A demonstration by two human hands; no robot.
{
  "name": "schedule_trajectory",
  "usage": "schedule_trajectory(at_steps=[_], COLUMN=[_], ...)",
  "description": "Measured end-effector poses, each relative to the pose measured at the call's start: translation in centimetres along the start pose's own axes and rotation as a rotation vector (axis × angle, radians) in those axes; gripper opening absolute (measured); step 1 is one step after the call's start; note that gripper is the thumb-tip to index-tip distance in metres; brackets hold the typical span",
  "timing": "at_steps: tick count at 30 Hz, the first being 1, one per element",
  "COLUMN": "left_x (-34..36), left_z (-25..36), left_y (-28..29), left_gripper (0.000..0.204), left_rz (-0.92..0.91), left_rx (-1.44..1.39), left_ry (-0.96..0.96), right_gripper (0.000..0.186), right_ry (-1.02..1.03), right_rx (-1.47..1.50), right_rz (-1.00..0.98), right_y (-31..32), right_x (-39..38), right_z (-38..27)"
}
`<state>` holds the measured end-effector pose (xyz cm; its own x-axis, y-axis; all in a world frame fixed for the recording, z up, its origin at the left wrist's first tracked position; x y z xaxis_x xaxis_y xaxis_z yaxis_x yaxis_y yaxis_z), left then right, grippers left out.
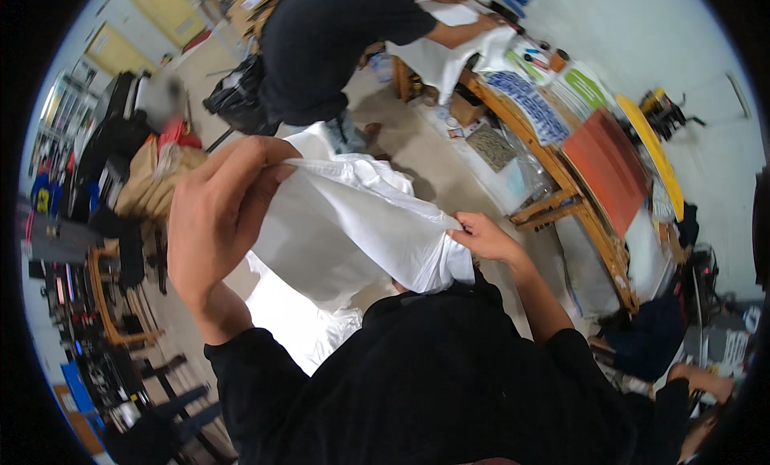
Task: The person picks up white t-shirts from a stack, aligns them on a heat press machine with their hands, and lowers the press handle to apply a printed design.
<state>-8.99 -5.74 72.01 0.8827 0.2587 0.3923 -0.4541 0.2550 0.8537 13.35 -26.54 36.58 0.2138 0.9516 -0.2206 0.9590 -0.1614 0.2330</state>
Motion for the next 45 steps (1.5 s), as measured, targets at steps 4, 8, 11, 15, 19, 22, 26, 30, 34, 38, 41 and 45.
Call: schedule_trajectory(at_steps=[4,8,11,15,19,22,26,30,34,38,41,45], left_x=[5.3,10.4,13.9,18.7,22.9,25.7,29.0,31.5,33.9,35.1,36.2,37.2], left_z=[0.4,0.2,0.9,3.3,7.6,9.2,11.8,15.2,17.4,19.9,21.0,20.1], left_y=[-3.3,-7.6,-11.8,-16.9,-21.1,-23.8,-26.9,-28.4,-29.5,-28.7,-29.9,-33.6], left_gripper=[0.020,0.020,0.018,0.013,0.011,0.014,0.013,0.015,0.014,0.012,0.014,0.019], left_rz=[-0.142,-0.246,-0.198,-0.131,0.012,0.000,-0.195,-0.278,-0.242,-0.055,0.045,-0.089], left_rx=[-0.079,-0.117,-0.123,-0.168,-0.154,-0.192,-0.353,-0.336,-0.411,-0.366,-0.316,-0.546], left_ry=[-0.026,-0.097,-0.105,-0.102,-0.285,-0.301,-0.392,-0.451,-0.347,-0.550,-0.732,-0.494], right_gripper=[0.007,0.006,0.010,0.018,0.026,0.025,0.016,0.007,0.008,0.011,0.018,0.018], right_ry=[0.051,0.155,0.221,0.129,0.143,0.191,0.138,0.232,0.097,-0.032,-0.220,-0.075], right_rx=[0.166,0.117,0.012,-0.028,0.080,0.053,-0.035,-0.147,-0.186,-0.535,-0.639,-0.517], right_rz=[0.415,0.735,0.839,0.787,0.804,0.823,1.087,1.240,1.385,1.661,1.710,1.709], right_y=[7.9,17.0,20.7,25.4,28.6,29.9,31.7,33.2,33.2,32.9,33.0,33.7], right_x=[-7.5,-17.2,-23.1,-27.9,-31.8,-34.7,-39.3,-41.4,-43.8,-45.0,-45.3,-44.2], right_z=[0.6,-3.9,-7.1,-7.7,-6.2,-6.4,-7.6,-9.1,-7.6,-9.7,-9.5,-7.7])
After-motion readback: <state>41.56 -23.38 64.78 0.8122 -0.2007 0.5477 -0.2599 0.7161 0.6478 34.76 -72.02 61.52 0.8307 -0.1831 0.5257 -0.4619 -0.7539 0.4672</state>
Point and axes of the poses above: each hand's wrist, its own x-axis towards the middle knuckle, its own y-axis out of the back of the hand, z = x × y, the point moved 6 cm from there along x, towards the middle knuckle, and after that the axes turned 3 degrees about -z, right-handed, at the moved point
